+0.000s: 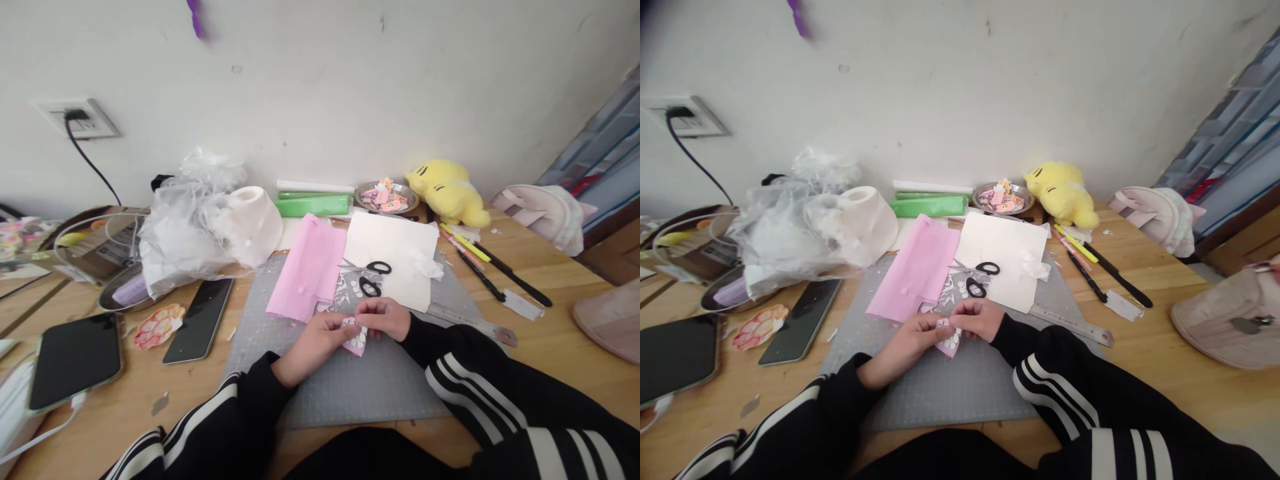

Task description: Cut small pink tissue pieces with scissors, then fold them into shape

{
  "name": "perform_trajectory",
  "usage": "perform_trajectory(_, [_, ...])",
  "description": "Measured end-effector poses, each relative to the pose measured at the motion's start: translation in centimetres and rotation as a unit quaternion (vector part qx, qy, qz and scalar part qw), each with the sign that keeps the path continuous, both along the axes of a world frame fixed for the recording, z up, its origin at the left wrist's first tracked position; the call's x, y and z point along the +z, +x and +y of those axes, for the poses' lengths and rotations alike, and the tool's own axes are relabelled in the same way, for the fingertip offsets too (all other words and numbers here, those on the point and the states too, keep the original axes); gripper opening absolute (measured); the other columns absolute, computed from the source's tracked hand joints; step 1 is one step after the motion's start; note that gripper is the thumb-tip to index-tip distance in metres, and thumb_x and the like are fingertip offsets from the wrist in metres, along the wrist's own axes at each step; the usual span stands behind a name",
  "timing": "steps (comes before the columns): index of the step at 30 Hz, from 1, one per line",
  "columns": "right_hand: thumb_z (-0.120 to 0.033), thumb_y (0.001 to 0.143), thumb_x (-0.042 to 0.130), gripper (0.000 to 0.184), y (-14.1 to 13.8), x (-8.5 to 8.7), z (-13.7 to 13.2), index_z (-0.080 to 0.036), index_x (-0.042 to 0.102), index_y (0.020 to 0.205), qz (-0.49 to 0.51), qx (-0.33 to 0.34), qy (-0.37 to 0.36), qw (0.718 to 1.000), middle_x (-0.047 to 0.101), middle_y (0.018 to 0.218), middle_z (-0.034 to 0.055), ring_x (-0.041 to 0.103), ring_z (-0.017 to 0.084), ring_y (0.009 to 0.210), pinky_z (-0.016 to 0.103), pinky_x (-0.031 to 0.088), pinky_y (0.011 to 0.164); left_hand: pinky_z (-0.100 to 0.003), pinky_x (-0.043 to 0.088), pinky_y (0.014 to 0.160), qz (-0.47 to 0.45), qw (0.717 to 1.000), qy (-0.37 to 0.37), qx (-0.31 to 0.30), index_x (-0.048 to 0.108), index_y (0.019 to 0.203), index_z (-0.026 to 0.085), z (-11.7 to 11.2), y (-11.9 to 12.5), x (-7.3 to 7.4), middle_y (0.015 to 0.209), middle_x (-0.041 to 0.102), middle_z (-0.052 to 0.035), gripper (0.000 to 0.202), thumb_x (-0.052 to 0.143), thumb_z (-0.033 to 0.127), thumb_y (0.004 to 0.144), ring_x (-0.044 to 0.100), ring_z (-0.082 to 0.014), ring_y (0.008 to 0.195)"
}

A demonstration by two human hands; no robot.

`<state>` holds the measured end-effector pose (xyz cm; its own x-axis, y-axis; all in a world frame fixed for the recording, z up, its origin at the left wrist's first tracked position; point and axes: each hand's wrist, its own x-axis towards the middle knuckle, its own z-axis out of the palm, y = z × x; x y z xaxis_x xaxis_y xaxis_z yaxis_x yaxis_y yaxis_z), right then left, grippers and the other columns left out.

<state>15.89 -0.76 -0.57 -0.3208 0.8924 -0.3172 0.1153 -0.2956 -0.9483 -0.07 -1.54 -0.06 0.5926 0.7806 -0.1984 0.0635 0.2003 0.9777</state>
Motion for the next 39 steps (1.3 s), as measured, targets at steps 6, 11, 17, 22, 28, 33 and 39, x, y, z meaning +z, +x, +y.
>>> perform_trajectory(6, [-0.035,0.053,0.062,0.025,-0.03,0.05,-0.14,-0.014,0.053,0.061,-0.006,0.0,0.008,1.0,0.046,0.041,-0.0066,0.04,0.003,0.035,0.016,0.03,0.035,-0.023,0.04,0.056,0.002,1.0,-0.015,-0.001,0.064,0.063,0.012,-0.08,-0.01,0.17,0.056,0.062,-0.0022,0.029,0.056,0.039,0.07,0.054,-0.0132,0.055])
perform_trajectory(11, [-0.036,0.054,0.063,0.026,-0.05,-0.06,-0.15,-0.014,0.053,0.063,-0.007,-0.006,0.003,1.0,0.046,0.041,-0.0067,0.04,0.003,0.035,0.016,0.03,0.034,-0.024,0.042,0.057,-0.004,1.0,-0.026,-0.002,0.063,0.061,0.011,-0.12,0.12,0.49,0.055,0.062,-0.0028,0.029,0.056,0.038,0.071,0.055,-0.0141,0.055])
perform_trajectory(17, [-0.04,0.056,0.061,0.028,-0.13,-0.11,0.07,-0.014,0.052,0.063,-0.006,-0.031,-0.02,0.999,0.045,0.036,-0.0072,0.039,0.004,0.031,0.016,0.03,0.033,-0.024,0.042,0.057,-0.001,1.0,-0.02,0.012,0.062,0.063,0.012,0.0,0.24,0.3,0.054,0.061,-0.0016,0.026,0.055,0.035,0.072,0.054,-0.0129,0.054])
perform_trajectory(22, [-0.04,0.055,0.061,0.028,-0.21,-0.17,0.14,-0.014,0.051,0.062,0.0,-0.035,-0.028,0.999,0.044,0.035,-0.0075,0.039,0.004,0.031,0.016,0.03,0.032,-0.024,0.043,0.057,-0.011,1.0,-0.018,-0.003,0.062,0.063,0.011,0.02,0.23,0.34,0.056,0.061,-0.0019,0.028,0.055,0.037,0.072,0.055,-0.0131,0.055])
perform_trajectory(28, [-0.04,0.056,0.061,0.028,-0.19,-0.28,0.12,-0.014,0.052,0.063,0.005,-0.027,-0.021,0.999,0.045,0.036,-0.0073,0.039,0.004,0.031,0.016,0.03,0.032,-0.024,0.043,0.058,-0.009,1.0,-0.018,-0.003,0.063,0.065,0.012,0.03,0.19,0.21,0.058,0.061,-0.0012,0.026,0.055,0.036,0.072,0.055,-0.0128,0.056])
perform_trajectory(33, [-0.039,0.054,0.061,0.028,-0.15,-0.16,0.14,-0.014,0.052,0.062,0.008,-0.023,-0.027,0.999,0.046,0.036,-0.0075,0.039,0.004,0.031,0.016,0.03,0.033,-0.023,0.043,0.058,-0.012,1.0,-0.012,-0.011,0.063,0.064,0.012,0.03,0.08,0.16,0.057,0.062,-0.002,0.028,0.054,0.036,0.074,0.056,-0.013,0.056])
perform_trajectory(39, [-0.037,0.054,0.062,0.027,-0.08,-0.07,0.01,-0.014,0.051,0.062,0.005,-0.005,-0.012,1.0,0.047,0.038,-0.0066,0.04,0.004,0.033,0.016,0.03,0.033,-0.023,0.042,0.059,-0.006,1.0,-0.019,-0.003,0.064,0.063,0.012,-0.09,-0.07,0.11,0.056,0.064,-0.0023,0.023,0.056,0.031,0.073,0.056,-0.0136,0.057])
